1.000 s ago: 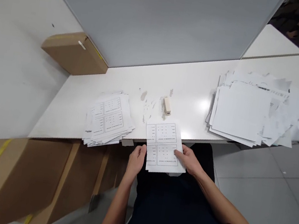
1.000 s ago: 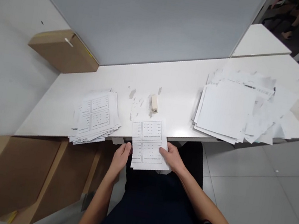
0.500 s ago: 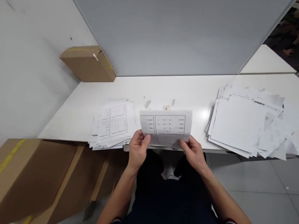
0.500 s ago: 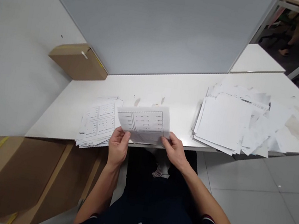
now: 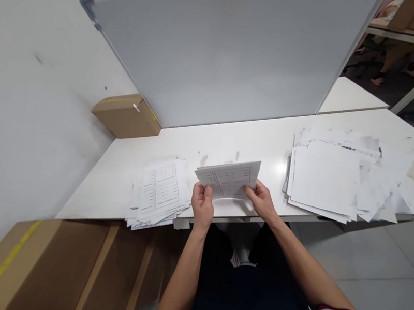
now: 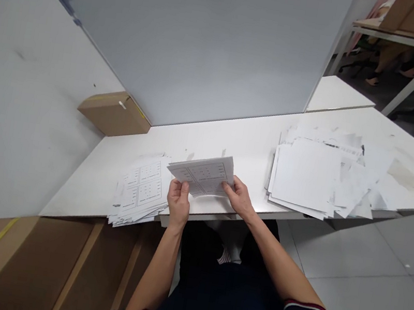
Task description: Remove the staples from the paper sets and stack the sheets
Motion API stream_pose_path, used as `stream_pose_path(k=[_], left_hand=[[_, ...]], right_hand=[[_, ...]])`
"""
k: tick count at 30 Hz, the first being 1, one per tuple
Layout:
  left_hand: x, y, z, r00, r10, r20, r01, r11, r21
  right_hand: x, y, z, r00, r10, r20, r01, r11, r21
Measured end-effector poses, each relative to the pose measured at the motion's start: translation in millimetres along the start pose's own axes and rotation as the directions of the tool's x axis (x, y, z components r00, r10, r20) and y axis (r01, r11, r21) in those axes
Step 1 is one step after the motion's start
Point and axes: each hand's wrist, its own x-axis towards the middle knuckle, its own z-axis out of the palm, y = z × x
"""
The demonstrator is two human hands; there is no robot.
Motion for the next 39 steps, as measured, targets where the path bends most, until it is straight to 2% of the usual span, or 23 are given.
stream_pose_path(k=[4,8,10,12,13,15,17,19,20,23,26,29,32,34,36,38,39], left_hand=[[0.2,-2.3,1.8,0.999,-0.037,-0.007,0.038,0.999,0.021],[3.1,-2.3,1.6,1.0,-0.024,-0.007,0.024,0.999,0.026],[5.1,0.9,-0.6,1.0,-0.023,0.002,0.023,0.999,0.039],[7.2,5.5,-4.2,1.0,-0.027,0.01,0.026,0.998,0.053],[8.0,7.9,-6.4,1.0,-0.023,0.006,0.023,0.998,0.066],[8.8,11.2,-11.2,1.0,0.003,-0.009,-0.002,0.993,0.118],[7.9,10.6,-15.9,0.999,0.048,-0.016,-0.044,0.979,0.201],[5.7,4.3,-20.3,0.998,0.067,-0.008,-0.062,0.959,0.278],[4.3,-1.1,-22.3,0.998,0.054,0.012,-0.055,0.949,0.309],[0.2,-23.6,-27.6,0.99,-0.033,0.138,-0.02,0.93,0.367],[-2.6,-42.5,-30.9,0.964,-0.077,0.255,-0.03,0.921,0.389],[-2.1,-40.3,-31.5,0.964,-0.098,0.246,-0.003,0.925,0.38],[4.1,-16.5,-29.0,0.971,-0.109,0.213,0.056,0.969,0.24],[10.9,0.7,-25.1,0.977,-0.089,0.192,0.066,0.99,0.122],[17.4,9.5,-19.2,0.98,-0.078,0.184,0.064,0.995,0.078],[21.6,5.8,-11.9,0.974,-0.099,0.206,0.078,0.991,0.11],[22.3,-0.3,-8.0,0.969,-0.118,0.216,0.087,0.986,0.145]], right_hand=[[-2.4,3.8,1.6,1.0,-0.012,0.0,0.012,1.0,-0.008],[-0.1,5.1,-0.2,1.0,-0.029,0.012,0.029,0.998,-0.051],[3.2,-7.3,-5.7,0.998,-0.061,0.028,0.065,0.985,-0.16],[6.8,-32.1,-13.3,0.991,-0.096,0.089,0.122,0.926,-0.356],[8.4,-48.3,-16.9,0.985,-0.103,0.138,0.157,0.867,-0.474],[11.0,-83.5,-21.8,0.964,-0.072,0.256,0.235,0.682,-0.693],[12.2,-114.8,-21.9,0.952,0.011,0.305,0.272,0.423,-0.864],[12.6,-134.1,-17.3,0.937,0.082,0.339,0.317,0.198,-0.927],[12.6,-138.1,-13.8,0.928,0.11,0.355,0.342,0.121,-0.932],[12.8,-132.0,-1.8,0.906,0.185,0.382,0.389,-0.003,-0.921],[12.7,-118.2,6.0,0.882,0.27,0.385,0.411,-0.046,-0.91],[12.3,-119.1,2.3,0.864,0.312,0.396,0.422,-0.019,-0.906],[11.8,-130.3,-15.6,0.871,0.279,0.405,0.385,0.124,-0.914],[9.6,-130.7,-32.4,0.892,0.246,0.379,0.297,0.313,-0.902],[3.5,-118.2,-49.1,0.903,0.261,0.34,0.142,0.568,-0.811],[-7.8,-94.1,-62.8,0.883,0.345,0.319,-0.083,0.783,-0.617],[-15.2,-79.9,-68.1,0.86,0.41,0.304,-0.217,0.833,-0.508]])
